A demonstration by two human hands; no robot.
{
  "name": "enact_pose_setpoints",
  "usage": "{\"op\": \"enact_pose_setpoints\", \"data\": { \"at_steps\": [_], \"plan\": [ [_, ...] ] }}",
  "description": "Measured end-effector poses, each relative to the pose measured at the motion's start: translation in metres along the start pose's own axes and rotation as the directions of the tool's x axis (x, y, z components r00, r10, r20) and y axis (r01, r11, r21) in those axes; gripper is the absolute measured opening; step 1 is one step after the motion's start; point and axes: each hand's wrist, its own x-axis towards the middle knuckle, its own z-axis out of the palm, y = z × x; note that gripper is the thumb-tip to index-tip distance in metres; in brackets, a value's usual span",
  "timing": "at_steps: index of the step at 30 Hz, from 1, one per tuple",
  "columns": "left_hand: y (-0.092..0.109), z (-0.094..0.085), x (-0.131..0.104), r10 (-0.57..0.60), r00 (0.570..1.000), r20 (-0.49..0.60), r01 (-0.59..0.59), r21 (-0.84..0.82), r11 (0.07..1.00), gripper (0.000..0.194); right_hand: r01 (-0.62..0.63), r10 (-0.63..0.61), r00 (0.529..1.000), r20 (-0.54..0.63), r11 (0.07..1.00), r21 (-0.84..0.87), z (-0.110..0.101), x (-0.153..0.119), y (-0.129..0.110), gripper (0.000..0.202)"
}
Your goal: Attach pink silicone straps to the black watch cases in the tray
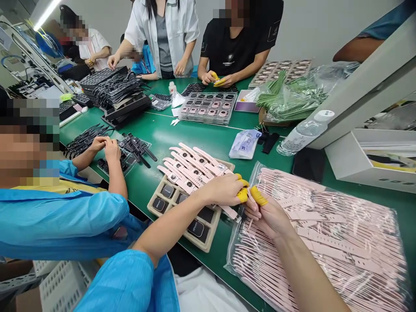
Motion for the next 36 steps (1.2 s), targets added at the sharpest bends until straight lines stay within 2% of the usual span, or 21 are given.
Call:
{"op": "enact_pose_setpoints", "data": {
  "at_steps": [8,12,14,16,18,21,23,25,30,34,36],
  "plan": [
    [-0.002,0.001,0.001,-0.009,1.0,-0.018,0.005,-0.233,0.973,0.041,0.075,-0.078,0.996,-0.049,0.995,-0.059,0.002,-0.003,-0.001,0.054],
    [-0.005,0.004,0.002,-0.079,0.99,-0.116,0.022,-0.424,0.905,0.043,0.163,-0.17,0.98,-0.106,0.984,-0.071,0.004,-0.005,-0.005,0.041],
    [-0.008,0.007,0.003,-0.141,0.973,-0.185,0.031,-0.497,0.867,0.035,0.181,-0.19,0.974,-0.119,0.98,-0.084,0.005,-0.007,-0.007,0.035],
    [-0.01,0.011,0.004,-0.198,0.943,-0.268,0.013,-0.564,0.826,0.025,0.128,-0.132,0.986,-0.097,0.991,-0.05,0.007,-0.008,-0.007,0.036],
    [-0.011,0.016,0.007,-0.266,0.905,-0.331,-0.031,-0.676,0.736,0.021,0.019,-0.018,0.999,-0.043,1.0,0.003,0.008,-0.008,-0.008,0.042],
    [-0.01,0.021,0.009,-0.384,0.871,-0.306,-0.11,-0.884,0.454,0.026,-0.11,0.109,0.994,0.03,0.993,0.048,0.008,-0.007,-0.008,0.046],
    [-0.009,0.021,0.01,-0.45,0.853,-0.264,-0.153,-0.951,0.268,0.036,-0.153,0.151,0.987,0.05,0.987,0.046,0.007,-0.006,-0.009,0.042],
    [-0.006,0.018,0.009,-0.504,0.827,-0.25,-0.19,-0.967,0.168,0.047,-0.185,0.183,0.981,0.059,0.982,0.031,0.005,-0.005,-0.009,0.041],
    [-0.008,0.007,0.007,-0.589,0.769,-0.247,-0.241,-0.966,0.09,0.065,-0.246,0.245,0.964,0.105,0.969,0.004,-0.001,-0.003,-0.007,0.051],
    [-0.02,-0.001,0.006,-0.696,0.649,-0.308,-0.309,-0.942,0.129,0.067,-0.245,0.253,0.958,0.133,0.967,-0.072,-0.003,-0.003,-0.006,0.056],
    [-0.024,-0.005,0.005,-0.72,0.602,-0.346,-0.34,-0.926,0.162,0.066,-0.229,0.243,0.959,0.147,0.968,-0.107,-0.002,-0.004,-0.007,0.059]
  ]
}}
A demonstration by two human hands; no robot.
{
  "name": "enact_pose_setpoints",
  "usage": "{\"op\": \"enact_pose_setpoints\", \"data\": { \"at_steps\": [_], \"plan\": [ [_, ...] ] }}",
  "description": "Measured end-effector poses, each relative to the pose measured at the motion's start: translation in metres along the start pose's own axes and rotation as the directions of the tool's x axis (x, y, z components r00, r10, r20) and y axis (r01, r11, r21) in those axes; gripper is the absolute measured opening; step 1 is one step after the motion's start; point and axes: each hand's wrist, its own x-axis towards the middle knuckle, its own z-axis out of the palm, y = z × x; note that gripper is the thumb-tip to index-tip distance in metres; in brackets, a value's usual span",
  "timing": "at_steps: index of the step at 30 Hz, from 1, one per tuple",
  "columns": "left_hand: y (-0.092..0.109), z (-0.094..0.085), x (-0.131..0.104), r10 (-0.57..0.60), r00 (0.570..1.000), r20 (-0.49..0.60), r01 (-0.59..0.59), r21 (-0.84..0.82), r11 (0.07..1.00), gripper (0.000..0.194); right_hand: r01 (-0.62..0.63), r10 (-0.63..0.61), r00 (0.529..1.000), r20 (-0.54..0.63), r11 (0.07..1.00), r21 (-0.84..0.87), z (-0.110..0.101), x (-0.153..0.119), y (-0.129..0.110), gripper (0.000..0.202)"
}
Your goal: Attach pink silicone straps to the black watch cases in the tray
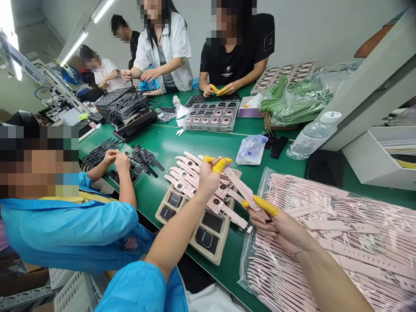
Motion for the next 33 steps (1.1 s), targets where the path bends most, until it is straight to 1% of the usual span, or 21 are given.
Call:
{"op": "enact_pose_setpoints", "data": {
  "at_steps": [2,4,9,11,13,15,16,17,18,20,21,22,23,24,26,27,29,30,33],
  "plan": [
    [0.002,-0.002,0.001,0.023,0.999,-0.026,-0.023,0.002,1.0,0.062,0.026,-0.026,1.0,0.004,1.0,-0.009,0.001,0.0,-0.001,0.056],
    [0.003,-0.001,0.001,0.031,0.998,-0.059,-0.031,0.006,0.999,0.056,0.046,-0.046,0.999,-0.005,0.999,0.007,0.001,-0.001,-0.001,0.049],
    [-0.004,0.0,0.003,0.063,0.99,-0.126,-0.061,0.022,0.998,0.049,0.05,-0.049,0.999,-0.015,0.997,0.061,-0.001,-0.001,-0.003,0.03],
    [-0.003,-0.003,0.006,0.082,0.985,-0.152,-0.08,0.021,0.997,0.046,0.046,-0.045,0.999,-0.019,0.997,0.061,-0.003,-0.001,-0.004,0.027],
    [0.001,-0.007,0.011,0.11,0.969,-0.222,-0.11,0.013,0.994,0.044,0.048,-0.047,0.998,-0.034,0.998,0.043,-0.005,-0.001,-0.005,0.029],
    [0.006,-0.011,0.015,0.115,0.946,-0.304,-0.12,0.004,0.993,0.041,0.103,-0.101,0.992,-0.071,0.994,0.029,-0.007,-0.001,-0.006,0.032],
    [0.007,-0.012,0.016,0.099,0.943,-0.318,-0.103,0.003,0.995,0.04,0.153,-0.149,0.984,-0.101,0.988,0.026,-0.007,-0.001,-0.007,0.034],
    [0.007,-0.013,0.016,0.075,0.951,-0.301,-0.074,0.012,0.997,0.04,0.209,-0.204,0.97,-0.134,0.978,0.024,-0.007,-0.001,-0.008,0.035],
    [0.006,-0.011,0.014,0.046,0.966,-0.256,-0.037,0.037,0.999,0.039,0.262,-0.255,0.953,-0.164,0.965,0.021,-0.007,0.0,-0.009,0.037],
    [-0.003,-0.007,0.008,-0.022,0.995,-0.095,0.035,0.142,0.989,0.037,0.331,-0.322,0.926,-0.195,0.944,0.011,-0.005,0.0,-0.009,0.041],
    [-0.008,-0.003,0.004,-0.05,0.999,0.003,0.048,0.215,0.975,0.034,0.348,-0.341,0.921,-0.189,0.938,0.004,-0.003,0.0,-0.01,0.042],
    [-0.014,0.0,0.0,-0.068,0.992,0.105,0.035,0.293,0.955,0.03,0.359,-0.355,0.919,-0.174,0.933,-0.005,-0.001,0.001,-0.01,0.041],
    [-0.02,0.003,-0.004,-0.076,0.975,0.209,-0.007,0.371,0.928,0.026,0.368,-0.366,0.918,-0.155,0.93,-0.016,0.001,0.001,-0.009,0.041],
    [-0.024,0.005,-0.008,-0.074,0.947,0.314,-0.079,0.447,0.891,0.024,0.374,-0.374,0.917,-0.135,0.927,-0.03,0.003,0.001,-0.009,0.04],
    [-0.03,0.007,-0.013,-0.045,0.864,0.501,-0.284,0.56,0.778,0.028,0.374,-0.378,0.919,-0.109,0.926,-0.055,0.006,0.002,-0.009,0.041],
    [-0.031,0.007,-0.014,-0.033,0.819,0.572,-0.384,0.591,0.709,0.033,0.37,-0.374,0.921,-0.108,0.927,-0.061,0.007,0.002,-0.008,0.041],
    [-0.03,0.005,-0.015,-0.031,0.744,0.668,-0.524,0.611,0.593,0.043,0.349,-0.354,0.928,-0.119,0.935,-0.059,0.007,0.002,-0.008,0.043],
    [-0.029,0.004,-0.014,-0.037,0.719,0.694,-0.562,0.613,0.556,0.046,0.336,-0.341,0.932,-0.123,0.94,-0.058,0.007,0.002,-0.008,0.043],
    [-0.027,0.003,-0.014,-0.071,0.68,0.73,-0.607,0.614,0.505,0.053,0.296,-0.3,0.948,-0.109,0.954,-0.055,0.005,0.001,-0.008,0.044]
  ]
}}
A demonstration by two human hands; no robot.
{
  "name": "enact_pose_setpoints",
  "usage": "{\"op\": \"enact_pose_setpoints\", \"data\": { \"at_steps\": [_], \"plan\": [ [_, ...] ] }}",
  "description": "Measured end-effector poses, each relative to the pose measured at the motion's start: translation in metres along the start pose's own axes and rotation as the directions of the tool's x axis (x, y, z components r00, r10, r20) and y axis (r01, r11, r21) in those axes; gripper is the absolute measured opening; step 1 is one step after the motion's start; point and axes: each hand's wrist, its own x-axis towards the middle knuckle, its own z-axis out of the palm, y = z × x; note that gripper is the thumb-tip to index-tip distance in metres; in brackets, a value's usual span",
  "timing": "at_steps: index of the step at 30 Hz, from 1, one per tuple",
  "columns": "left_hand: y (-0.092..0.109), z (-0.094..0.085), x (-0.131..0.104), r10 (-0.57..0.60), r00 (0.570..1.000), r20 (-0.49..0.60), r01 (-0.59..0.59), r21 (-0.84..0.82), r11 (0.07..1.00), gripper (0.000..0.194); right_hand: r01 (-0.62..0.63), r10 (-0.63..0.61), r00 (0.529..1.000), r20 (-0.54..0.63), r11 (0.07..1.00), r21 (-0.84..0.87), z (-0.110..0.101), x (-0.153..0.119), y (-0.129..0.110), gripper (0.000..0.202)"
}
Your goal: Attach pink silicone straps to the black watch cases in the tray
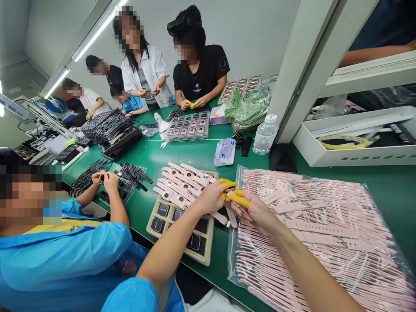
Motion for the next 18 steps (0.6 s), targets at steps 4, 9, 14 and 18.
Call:
{"op": "enact_pose_setpoints", "data": {
  "at_steps": [4,9,14,18],
  "plan": [
    [0.0014,-0.0006,0.0,0.015,1.0,-0.005,-0.015,0.022,1.0,0.052,-0.015,0.015,1.0,0.001,0.998,0.055,-0.0008,0.0,0.0012,0.044],
    [0.0028,0.0007,-0.0007,0.027,0.998,-0.057,-0.026,0.025,0.999,0.043,0.011,-0.004,0.999,-0.051,0.99,0.144,0.002,0.0004,0.0017,0.041],
    [0.0018,0.0043,-0.0008,0.016,0.998,-0.062,-0.014,0.035,0.999,0.045,0.035,-0.025,0.998,-0.05,0.979,0.202,0.0059,-0.0006,-0.0003,0.044],
    [0.0034,0.0011,-0.0012,0.042,0.999,-0.009,-0.042,0.001,0.999,0.046,0.069,-0.049,0.995,-0.091,0.97,0.233,0.0061,0.0,-0.0006,0.048]
  ]
}}
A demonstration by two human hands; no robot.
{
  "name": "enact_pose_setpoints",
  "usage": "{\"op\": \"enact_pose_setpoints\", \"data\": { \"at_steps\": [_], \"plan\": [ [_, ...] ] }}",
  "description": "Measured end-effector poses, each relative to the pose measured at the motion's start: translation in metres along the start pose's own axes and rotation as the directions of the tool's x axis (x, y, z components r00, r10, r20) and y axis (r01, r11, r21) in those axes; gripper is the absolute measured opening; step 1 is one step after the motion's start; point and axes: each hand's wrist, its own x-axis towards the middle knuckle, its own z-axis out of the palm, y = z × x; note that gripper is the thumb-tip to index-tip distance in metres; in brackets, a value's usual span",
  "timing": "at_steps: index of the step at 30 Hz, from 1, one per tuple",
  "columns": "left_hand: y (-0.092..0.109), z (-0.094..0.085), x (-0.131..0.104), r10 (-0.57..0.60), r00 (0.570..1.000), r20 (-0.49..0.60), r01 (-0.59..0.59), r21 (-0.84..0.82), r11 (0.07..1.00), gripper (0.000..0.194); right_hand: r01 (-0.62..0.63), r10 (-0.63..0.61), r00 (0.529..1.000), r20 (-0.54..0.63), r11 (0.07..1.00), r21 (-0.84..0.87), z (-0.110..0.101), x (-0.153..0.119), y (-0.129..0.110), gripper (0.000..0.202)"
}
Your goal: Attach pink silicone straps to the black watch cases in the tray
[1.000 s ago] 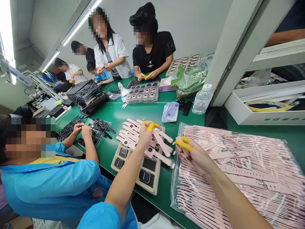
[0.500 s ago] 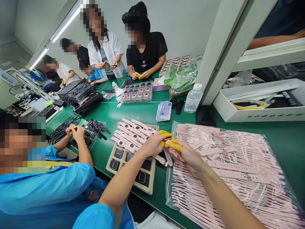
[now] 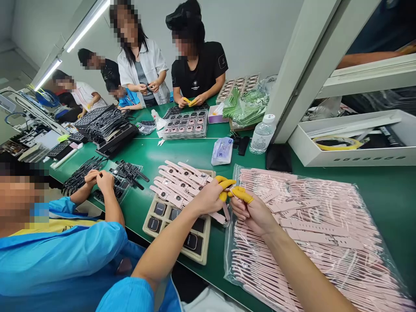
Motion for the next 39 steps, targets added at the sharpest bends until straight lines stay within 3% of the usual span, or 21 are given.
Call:
{"op": "enact_pose_setpoints", "data": {
  "at_steps": [4,11,19,24,29,33,36,39],
  "plan": [
    [0.003,-0.006,-0.001,0.013,0.999,0.05,-0.011,-0.043,0.999,0.045,-0.008,0.008,1.0,-0.005,1.0,-0.03,-0.002,0.001,0.001,0.049],
    [0.004,-0.008,0.001,0.036,0.994,0.103,-0.048,0.122,0.991,0.042,-0.055,0.053,0.998,-0.025,0.995,-0.083,-0.007,0.005,0.009,0.055],
    [0.008,-0.01,0.0,0.043,0.994,0.104,-0.054,0.109,0.993,0.043,-0.074,0.073,0.997,0.013,0.996,0.047,-0.004,0.001,0.004,0.048],
    [0.008,-0.01,0.0,0.009,0.986,0.168,-0.045,0.214,0.976,0.04,-0.094,0.094,0.996,0.002,0.993,-0.07,-0.008,0.003,0.009,0.053],
    [0.008,-0.012,0.0,0.033,0.99,0.136,-0.04,0.049,0.998,0.042,-0.063,0.066,0.998,0.022,0.992,-0.111,-0.014,0.003,0.013,0.051],
    [0.007,-0.01,-0.001,0.056,0.997,0.046,-0.047,-0.191,0.981,0.044,0.095,-0.085,0.995,0.058,0.974,-0.206,-0.012,-0.001,0.012,0.041],
    [0.005,-0.005,0.0,-0.01,0.993,-0.118,-0.041,-0.425,0.904,0.052,0.315,-0.297,0.948,0.111,0.842,-0.438,-0.014,-0.001,0.014,0.034],
    [0.001,-0.002,0.001,-0.265,0.948,-0.174,0.086,-0.665,0.742,0.058,0.519,-0.51,0.825,0.245,0.509,-0.687,-0.02,0.001,0.018,0.027]
  ]
}}
